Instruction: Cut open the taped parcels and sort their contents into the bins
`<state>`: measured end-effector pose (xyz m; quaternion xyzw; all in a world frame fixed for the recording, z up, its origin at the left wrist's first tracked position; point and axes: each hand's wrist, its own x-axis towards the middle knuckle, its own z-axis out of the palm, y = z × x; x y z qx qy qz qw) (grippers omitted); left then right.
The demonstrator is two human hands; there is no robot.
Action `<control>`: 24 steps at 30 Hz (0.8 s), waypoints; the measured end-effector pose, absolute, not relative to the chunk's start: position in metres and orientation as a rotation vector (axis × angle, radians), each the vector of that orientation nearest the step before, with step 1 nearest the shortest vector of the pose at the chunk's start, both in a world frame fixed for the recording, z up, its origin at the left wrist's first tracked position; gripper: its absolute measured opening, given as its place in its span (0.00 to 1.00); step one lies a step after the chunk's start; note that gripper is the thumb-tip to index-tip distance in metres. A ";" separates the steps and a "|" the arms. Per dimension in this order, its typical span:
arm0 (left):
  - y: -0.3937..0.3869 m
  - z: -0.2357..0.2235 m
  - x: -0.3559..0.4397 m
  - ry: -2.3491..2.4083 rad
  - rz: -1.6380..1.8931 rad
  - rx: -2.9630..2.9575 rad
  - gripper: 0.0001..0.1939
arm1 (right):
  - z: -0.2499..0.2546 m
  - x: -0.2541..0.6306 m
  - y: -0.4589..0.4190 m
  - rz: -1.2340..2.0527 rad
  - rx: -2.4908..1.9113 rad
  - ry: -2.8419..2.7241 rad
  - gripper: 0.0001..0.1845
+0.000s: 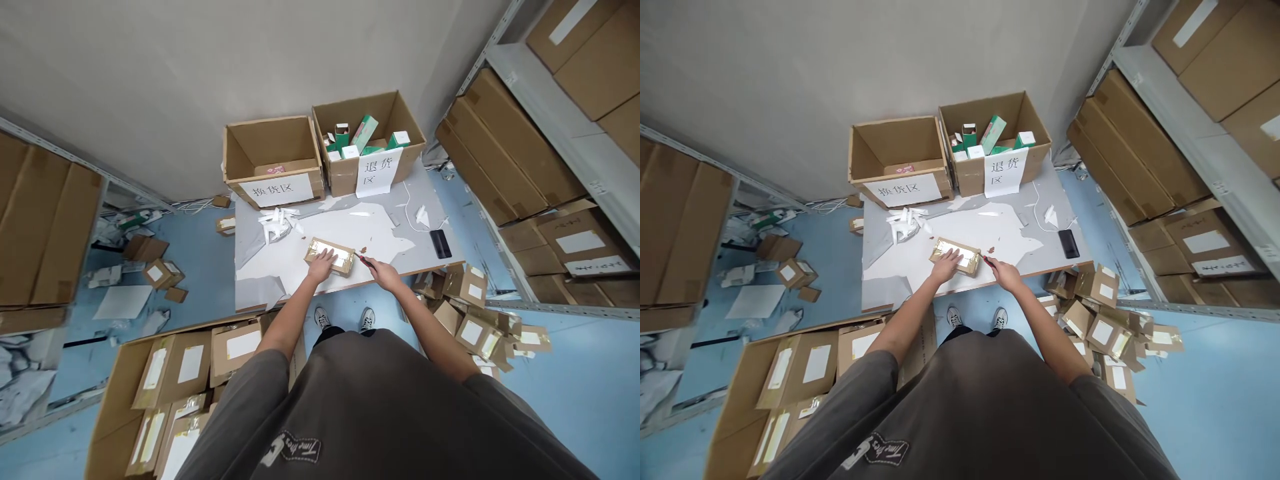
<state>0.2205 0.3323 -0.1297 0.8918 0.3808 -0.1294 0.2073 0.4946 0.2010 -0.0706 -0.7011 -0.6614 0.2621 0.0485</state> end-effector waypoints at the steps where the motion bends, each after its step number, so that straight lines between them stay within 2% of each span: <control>1: 0.330 -0.129 0.225 1.091 -0.354 2.481 0.37 | -0.069 0.500 0.198 0.792 -2.112 -1.954 0.27; 6: 0.316 -0.126 0.254 1.224 -0.385 2.443 0.40 | -0.064 0.509 0.185 0.844 -1.971 -1.629 0.29; 10: 0.309 -0.125 0.271 1.268 -0.453 2.415 0.40 | -0.069 0.496 0.181 1.025 -1.932 -1.317 0.34; 14: 0.308 -0.123 0.264 1.257 -0.413 2.489 0.46 | -0.084 0.482 0.183 1.210 -1.801 -1.075 0.37; 18: 0.309 -0.121 0.238 1.480 -0.424 2.404 0.47 | -0.106 0.465 0.195 1.380 -1.658 -1.020 0.42; 20: 0.309 -0.120 0.224 1.617 -0.418 2.323 0.48 | -0.117 0.453 0.206 1.510 -1.589 -1.032 0.41; 24: 0.312 -0.120 0.205 1.701 -0.361 2.240 0.48 | -0.131 0.425 0.232 1.665 -1.608 -1.132 0.31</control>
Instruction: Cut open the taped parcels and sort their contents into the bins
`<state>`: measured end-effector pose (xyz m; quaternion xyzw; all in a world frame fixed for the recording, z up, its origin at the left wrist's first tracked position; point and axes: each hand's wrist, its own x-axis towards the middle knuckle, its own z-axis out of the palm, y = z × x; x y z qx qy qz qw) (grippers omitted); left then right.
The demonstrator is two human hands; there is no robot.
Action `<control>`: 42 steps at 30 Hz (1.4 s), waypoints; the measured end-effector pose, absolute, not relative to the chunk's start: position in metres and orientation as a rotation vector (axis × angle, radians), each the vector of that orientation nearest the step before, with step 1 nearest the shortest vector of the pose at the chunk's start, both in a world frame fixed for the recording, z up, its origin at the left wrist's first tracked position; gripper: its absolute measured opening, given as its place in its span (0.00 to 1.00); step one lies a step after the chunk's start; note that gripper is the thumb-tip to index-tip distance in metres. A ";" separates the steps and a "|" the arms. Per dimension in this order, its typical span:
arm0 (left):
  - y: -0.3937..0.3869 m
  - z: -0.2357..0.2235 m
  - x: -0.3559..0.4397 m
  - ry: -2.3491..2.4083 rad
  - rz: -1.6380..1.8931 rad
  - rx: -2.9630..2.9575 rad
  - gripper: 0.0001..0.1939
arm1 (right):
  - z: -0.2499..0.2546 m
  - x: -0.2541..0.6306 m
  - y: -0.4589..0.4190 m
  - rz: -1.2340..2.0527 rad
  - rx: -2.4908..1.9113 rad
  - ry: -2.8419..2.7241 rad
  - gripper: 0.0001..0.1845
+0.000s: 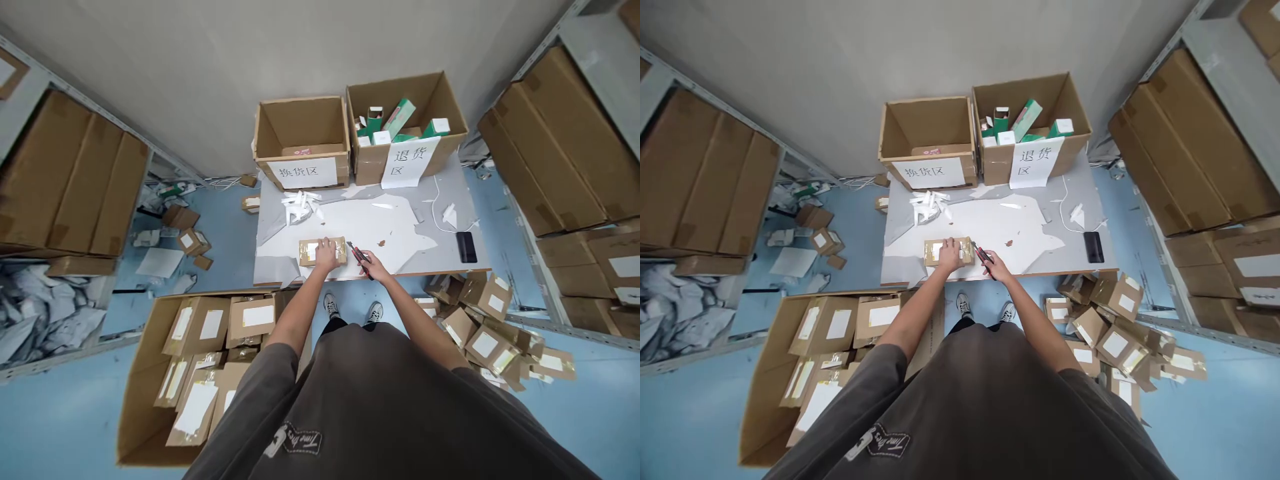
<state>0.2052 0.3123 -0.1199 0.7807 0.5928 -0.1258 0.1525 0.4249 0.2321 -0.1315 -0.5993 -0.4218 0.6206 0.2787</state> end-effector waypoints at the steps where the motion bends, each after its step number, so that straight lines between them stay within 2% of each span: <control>1: 0.313 -0.120 0.203 1.692 -0.332 2.240 0.46 | -0.133 0.420 0.239 1.666 -1.649 -1.173 0.29; 6: 0.310 -0.122 0.197 1.683 -0.178 2.217 0.36 | -0.130 0.418 0.266 1.536 -1.851 -1.602 0.22; 13: 0.306 -0.125 0.196 1.661 -0.126 2.176 0.35 | -0.102 0.434 0.301 1.030 -2.029 -2.358 0.22; 17: 0.307 -0.126 0.195 1.648 -0.125 2.194 0.36 | -0.090 0.426 0.316 0.986 -2.073 -2.505 0.22; 22: 0.307 -0.125 0.197 1.651 -0.101 2.181 0.37 | -0.091 0.427 0.308 1.039 -2.115 -2.404 0.20; 28: 0.311 -0.124 0.197 1.644 -0.109 2.186 0.37 | -0.111 0.432 0.280 1.638 -1.972 -1.905 0.18; 30: 0.312 -0.126 0.197 1.639 -0.103 2.181 0.37 | -0.120 0.427 0.267 1.732 -1.926 -1.756 0.16; 38: 0.312 -0.131 0.189 1.581 -0.128 2.175 0.39 | -0.135 0.433 0.243 1.776 -1.894 -1.404 0.20; 42: 0.325 -0.127 0.185 1.584 -0.104 2.128 0.29 | -0.124 0.448 0.244 1.640 -1.923 -1.247 0.22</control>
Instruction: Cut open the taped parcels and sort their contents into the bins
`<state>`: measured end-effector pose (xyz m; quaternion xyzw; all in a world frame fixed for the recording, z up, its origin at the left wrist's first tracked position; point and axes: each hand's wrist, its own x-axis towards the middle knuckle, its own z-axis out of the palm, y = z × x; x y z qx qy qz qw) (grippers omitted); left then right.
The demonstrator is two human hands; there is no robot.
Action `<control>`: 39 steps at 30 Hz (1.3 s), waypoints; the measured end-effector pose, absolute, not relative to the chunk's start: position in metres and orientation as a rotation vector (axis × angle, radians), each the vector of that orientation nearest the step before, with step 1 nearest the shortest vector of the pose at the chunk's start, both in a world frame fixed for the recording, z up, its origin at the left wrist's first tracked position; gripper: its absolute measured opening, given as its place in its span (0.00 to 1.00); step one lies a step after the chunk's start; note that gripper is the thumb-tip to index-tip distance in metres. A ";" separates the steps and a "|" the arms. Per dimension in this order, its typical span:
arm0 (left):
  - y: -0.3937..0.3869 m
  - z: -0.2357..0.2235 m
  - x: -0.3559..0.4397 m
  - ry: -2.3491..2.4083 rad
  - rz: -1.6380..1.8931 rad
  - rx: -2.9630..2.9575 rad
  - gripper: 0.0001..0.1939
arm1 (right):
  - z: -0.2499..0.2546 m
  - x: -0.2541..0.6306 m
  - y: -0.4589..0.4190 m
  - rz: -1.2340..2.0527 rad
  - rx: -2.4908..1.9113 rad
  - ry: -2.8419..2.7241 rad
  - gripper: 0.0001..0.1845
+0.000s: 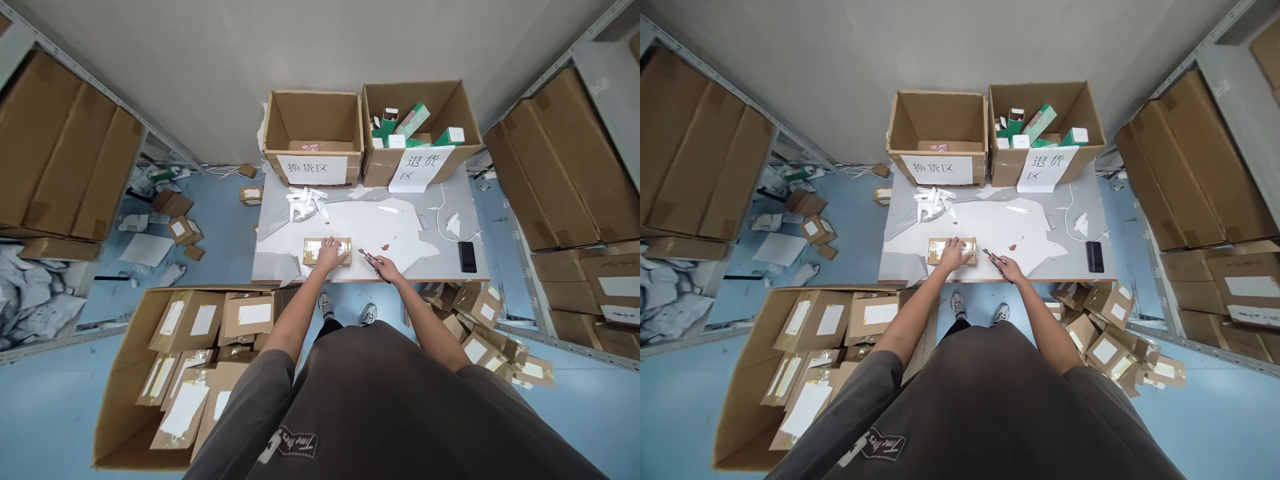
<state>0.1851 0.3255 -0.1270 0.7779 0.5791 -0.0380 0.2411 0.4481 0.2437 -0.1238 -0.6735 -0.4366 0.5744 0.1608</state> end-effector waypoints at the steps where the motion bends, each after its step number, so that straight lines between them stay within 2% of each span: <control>1: 0.331 -0.126 0.186 1.603 -0.105 2.121 0.26 | -0.121 0.450 0.244 1.606 -1.922 -1.205 0.23; 3: 0.341 -0.124 0.190 1.639 -0.152 2.126 0.25 | -0.115 0.449 0.245 1.563 -1.902 -1.122 0.27; 7: 0.353 -0.123 0.206 1.608 -0.337 2.165 0.32 | -0.115 0.441 0.245 1.500 -1.822 -0.947 0.34; 11: 0.349 -0.125 0.212 1.553 -0.341 2.245 0.32 | -0.127 0.444 0.241 1.434 -1.761 -0.878 0.37; 14: 0.344 -0.128 0.206 1.505 -0.290 2.340 0.33 | -0.137 0.452 0.240 1.371 -1.800 -1.043 0.34; 18: 0.342 -0.130 0.199 1.461 -0.278 2.375 0.35 | -0.145 0.457 0.245 1.174 -1.864 -1.574 0.21; 20: 0.343 -0.129 0.199 1.455 -0.283 2.362 0.34 | -0.145 0.456 0.251 1.089 -1.861 -1.815 0.19; 29: 0.358 -0.116 0.205 1.479 -0.337 2.175 0.22 | -0.135 0.449 0.276 0.889 -1.824 -2.257 0.20; 39: 0.354 -0.117 0.206 1.481 -0.302 2.148 0.22 | -0.132 0.449 0.279 0.605 -1.811 -2.491 0.22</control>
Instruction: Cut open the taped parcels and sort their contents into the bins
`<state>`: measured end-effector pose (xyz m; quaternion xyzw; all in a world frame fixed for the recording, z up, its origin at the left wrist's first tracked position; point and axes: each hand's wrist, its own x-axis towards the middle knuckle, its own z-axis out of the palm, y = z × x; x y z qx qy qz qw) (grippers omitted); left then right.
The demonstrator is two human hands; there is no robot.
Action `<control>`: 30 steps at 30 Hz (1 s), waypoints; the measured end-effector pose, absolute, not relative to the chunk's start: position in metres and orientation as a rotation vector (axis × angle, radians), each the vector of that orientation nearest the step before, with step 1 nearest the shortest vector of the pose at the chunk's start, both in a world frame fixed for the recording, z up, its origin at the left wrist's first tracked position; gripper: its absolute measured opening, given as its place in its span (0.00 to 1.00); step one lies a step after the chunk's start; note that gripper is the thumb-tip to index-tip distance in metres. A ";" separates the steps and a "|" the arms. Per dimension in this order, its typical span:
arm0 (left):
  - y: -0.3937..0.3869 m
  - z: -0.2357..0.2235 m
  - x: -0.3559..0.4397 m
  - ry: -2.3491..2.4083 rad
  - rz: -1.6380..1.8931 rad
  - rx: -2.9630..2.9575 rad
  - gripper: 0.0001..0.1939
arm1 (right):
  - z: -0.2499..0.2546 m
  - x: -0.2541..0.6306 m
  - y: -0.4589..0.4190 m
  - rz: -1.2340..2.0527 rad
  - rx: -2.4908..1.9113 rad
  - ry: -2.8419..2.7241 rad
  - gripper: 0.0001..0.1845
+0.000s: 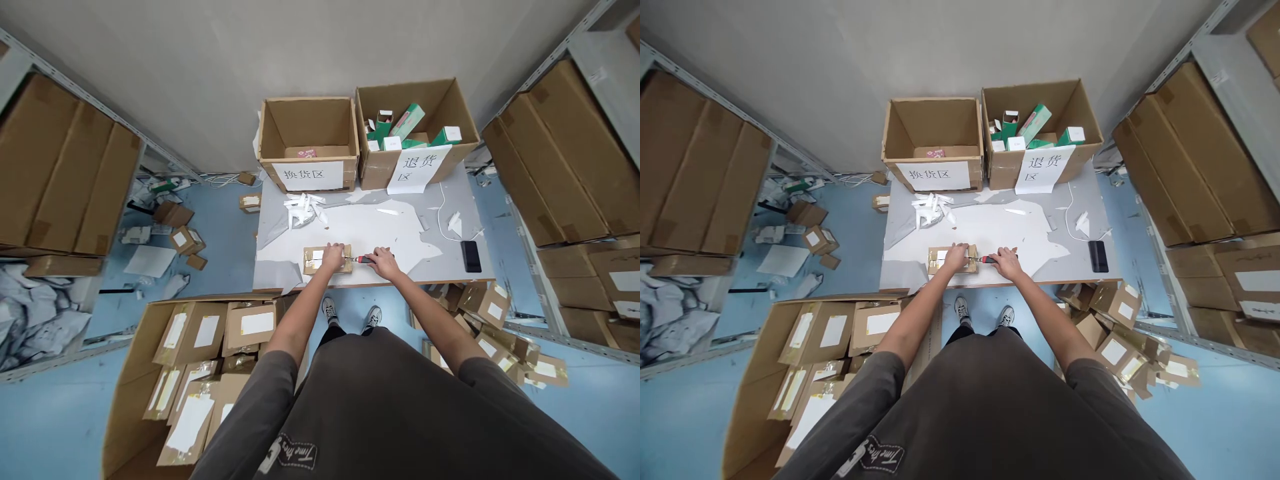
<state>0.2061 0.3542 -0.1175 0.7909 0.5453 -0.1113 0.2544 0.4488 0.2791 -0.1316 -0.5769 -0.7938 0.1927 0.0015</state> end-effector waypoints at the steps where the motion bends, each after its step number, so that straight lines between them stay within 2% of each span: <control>1: 0.354 -0.118 0.205 1.485 -0.294 2.138 0.22 | -0.131 0.449 0.280 0.581 -1.803 -2.511 0.21; 14: 0.344 -0.115 0.201 1.503 -0.278 2.170 0.21 | -0.132 0.444 0.289 0.541 -1.811 -2.517 0.21; 24: 0.342 -0.117 0.197 1.494 -0.285 2.131 0.22 | -0.132 0.442 0.302 0.635 -1.786 -2.478 0.21; 26: 0.342 -0.116 0.191 1.492 -0.270 2.098 0.28 | -0.129 0.449 0.296 0.639 -1.804 -2.441 0.21; 30: 0.339 -0.111 0.172 1.479 -0.274 2.103 0.54 | -0.117 0.472 0.287 0.682 -1.850 -2.203 0.23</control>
